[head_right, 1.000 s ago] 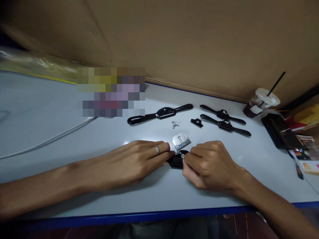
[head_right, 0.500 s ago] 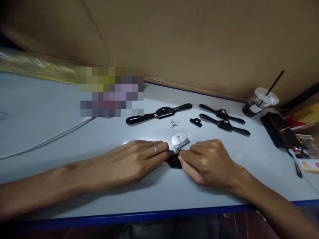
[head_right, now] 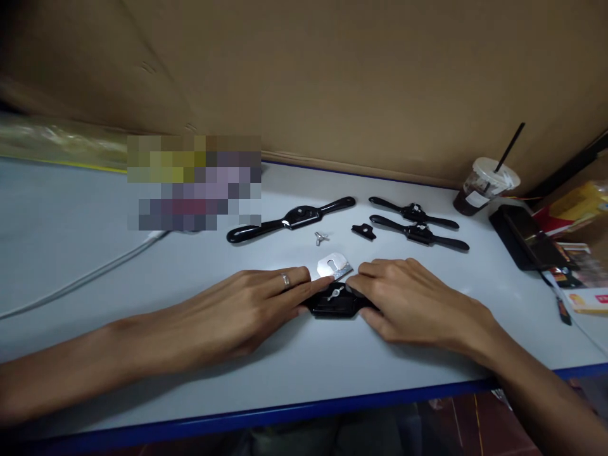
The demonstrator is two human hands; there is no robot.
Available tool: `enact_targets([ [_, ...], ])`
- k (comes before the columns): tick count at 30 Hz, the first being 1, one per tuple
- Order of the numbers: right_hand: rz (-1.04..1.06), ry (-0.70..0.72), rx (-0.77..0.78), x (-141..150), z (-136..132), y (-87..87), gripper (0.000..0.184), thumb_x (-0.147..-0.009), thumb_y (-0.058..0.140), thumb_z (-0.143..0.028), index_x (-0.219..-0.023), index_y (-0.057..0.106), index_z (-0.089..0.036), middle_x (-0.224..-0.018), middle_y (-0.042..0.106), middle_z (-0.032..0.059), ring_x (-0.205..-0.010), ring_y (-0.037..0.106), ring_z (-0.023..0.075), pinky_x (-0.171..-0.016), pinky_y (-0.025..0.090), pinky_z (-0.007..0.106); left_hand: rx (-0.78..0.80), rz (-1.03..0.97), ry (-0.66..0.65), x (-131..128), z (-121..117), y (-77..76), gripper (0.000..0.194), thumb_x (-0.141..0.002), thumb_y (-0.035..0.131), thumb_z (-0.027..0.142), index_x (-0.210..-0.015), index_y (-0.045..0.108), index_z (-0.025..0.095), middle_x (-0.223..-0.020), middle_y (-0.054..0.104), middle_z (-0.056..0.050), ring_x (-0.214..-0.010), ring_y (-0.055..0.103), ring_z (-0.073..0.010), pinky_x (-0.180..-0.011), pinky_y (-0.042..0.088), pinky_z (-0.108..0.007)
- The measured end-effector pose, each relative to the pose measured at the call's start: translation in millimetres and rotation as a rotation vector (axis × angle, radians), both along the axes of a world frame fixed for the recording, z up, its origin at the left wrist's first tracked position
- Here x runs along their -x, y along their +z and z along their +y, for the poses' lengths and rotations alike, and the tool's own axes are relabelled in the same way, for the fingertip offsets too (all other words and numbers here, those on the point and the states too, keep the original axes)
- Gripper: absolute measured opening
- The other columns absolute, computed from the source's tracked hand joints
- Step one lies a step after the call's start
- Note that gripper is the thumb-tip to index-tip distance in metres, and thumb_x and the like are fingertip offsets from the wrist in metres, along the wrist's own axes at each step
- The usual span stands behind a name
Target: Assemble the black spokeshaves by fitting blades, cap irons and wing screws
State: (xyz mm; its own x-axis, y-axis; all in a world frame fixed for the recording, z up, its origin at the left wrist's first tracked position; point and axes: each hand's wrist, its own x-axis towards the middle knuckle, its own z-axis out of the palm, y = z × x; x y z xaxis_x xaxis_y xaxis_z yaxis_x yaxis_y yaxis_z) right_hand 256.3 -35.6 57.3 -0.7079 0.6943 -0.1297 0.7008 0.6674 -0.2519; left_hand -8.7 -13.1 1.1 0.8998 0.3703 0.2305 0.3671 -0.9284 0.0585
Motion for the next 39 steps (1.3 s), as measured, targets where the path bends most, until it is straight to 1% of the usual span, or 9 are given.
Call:
enact_targets([
  [2,-0.002,-0.003,-0.002,1.0,-0.1,-2.0,0.023,-0.089,0.063,-0.016,-0.111,0.07,-0.018,-0.096,0.069,0.0048,-0.081,0.064,0.0191,-0.074,0.046,0.033,0.007,-0.01,-0.002,-0.5,0.2,0.3,0.062,-0.087,0.036,-0.004,-0.147,0.033,0.01,-0.106,0.068,-0.01,-0.079,0.068,-0.0185,-0.065,0.057,-0.03],
  [8,0.0,0.011,-0.01,-1.3,-0.9,-2.7,0.026,-0.092,0.061,-0.017,-0.118,0.066,-0.018,-0.099,0.069,0.0051,-0.084,0.063,0.0192,-0.074,0.046,0.033,0.02,-0.028,-0.011,-0.5,0.1,1.2,0.055,-0.087,0.037,-0.002,-0.142,0.039,0.009,-0.099,0.066,-0.008,-0.077,0.066,-0.0183,-0.064,0.056,-0.029],
  [14,0.0,0.033,-0.014,-0.2,-0.6,-2.7,0.021,-0.093,0.059,-0.016,-0.111,0.068,-0.016,-0.097,0.068,0.0051,-0.083,0.062,0.0194,-0.074,0.044,0.033,0.037,-0.026,-0.02,1.4,-1.4,0.2,0.057,-0.087,0.039,-0.001,-0.143,0.038,0.008,-0.1,0.066,-0.008,-0.078,0.065,-0.019,-0.064,0.055,-0.03],
  [19,0.026,0.05,0.04,0.2,2.7,-1.6,0.019,-0.093,0.057,-0.015,-0.109,0.067,-0.015,-0.097,0.068,0.0061,-0.082,0.061,0.0189,-0.074,0.043,0.032,0.066,-0.019,-0.014,1.5,-1.4,-1.0,0.059,-0.086,0.04,-0.002,-0.144,0.039,0.009,-0.102,0.066,-0.008,-0.08,0.065,-0.0187,-0.067,0.054,-0.029],
  [22,0.029,0.05,0.045,-0.1,3.3,-1.7,0.018,-0.093,0.056,-0.015,-0.107,0.067,-0.015,-0.096,0.068,0.0058,-0.082,0.061,0.019,-0.074,0.043,0.032,0.078,-0.01,-0.008,1.6,-1.6,-0.6,0.059,-0.086,0.042,-0.001,-0.144,0.039,0.008,-0.102,0.066,-0.008,-0.082,0.065,-0.0192,-0.068,0.054,-0.029],
  [29,0.022,0.043,0.043,0.0,0.5,-2.9,0.019,-0.092,0.055,-0.013,-0.108,0.067,-0.015,-0.096,0.068,0.0058,-0.082,0.061,0.0188,-0.074,0.044,0.032,0.052,-0.013,-0.021,1.8,-2.0,-0.8,0.059,-0.085,0.04,-0.003,-0.143,0.041,0.007,-0.1,0.066,-0.008,-0.079,0.064,-0.0187,-0.067,0.055,-0.03],
  [35,0.024,0.034,0.018,0.9,0.6,-2.9,0.019,-0.091,0.059,-0.013,-0.107,0.069,-0.015,-0.094,0.069,0.0056,-0.081,0.062,0.0189,-0.073,0.044,0.032,0.021,-0.027,-0.017,1.4,-2.0,-1.7,0.053,-0.088,0.039,-0.002,-0.14,0.043,0.007,-0.097,0.066,-0.007,-0.075,0.064,-0.0181,-0.064,0.054,-0.03],
  [37,0.024,0.025,0.009,1.1,0.1,-2.7,0.021,-0.09,0.06,-0.014,-0.109,0.069,-0.016,-0.095,0.069,0.0055,-0.082,0.063,0.019,-0.074,0.045,0.032,-0.008,-0.027,-0.004,1.3,-2.6,-1.6,0.049,-0.089,0.039,-0.002,-0.136,0.047,0.008,-0.098,0.066,-0.007,-0.075,0.063,-0.0182,-0.062,0.053,-0.03],
  [39,0.013,0.018,0.003,1.1,-0.7,-2.3,0.022,-0.09,0.061,-0.014,-0.11,0.069,-0.016,-0.096,0.069,0.0053,-0.083,0.063,0.0194,-0.075,0.045,0.033,-0.059,-0.018,-0.004,1.1,-3.2,-0.6,0.042,-0.089,0.04,-0.002,-0.127,0.054,0.009,-0.097,0.066,-0.008,-0.075,0.062,-0.0188,-0.062,0.052,-0.03],
])
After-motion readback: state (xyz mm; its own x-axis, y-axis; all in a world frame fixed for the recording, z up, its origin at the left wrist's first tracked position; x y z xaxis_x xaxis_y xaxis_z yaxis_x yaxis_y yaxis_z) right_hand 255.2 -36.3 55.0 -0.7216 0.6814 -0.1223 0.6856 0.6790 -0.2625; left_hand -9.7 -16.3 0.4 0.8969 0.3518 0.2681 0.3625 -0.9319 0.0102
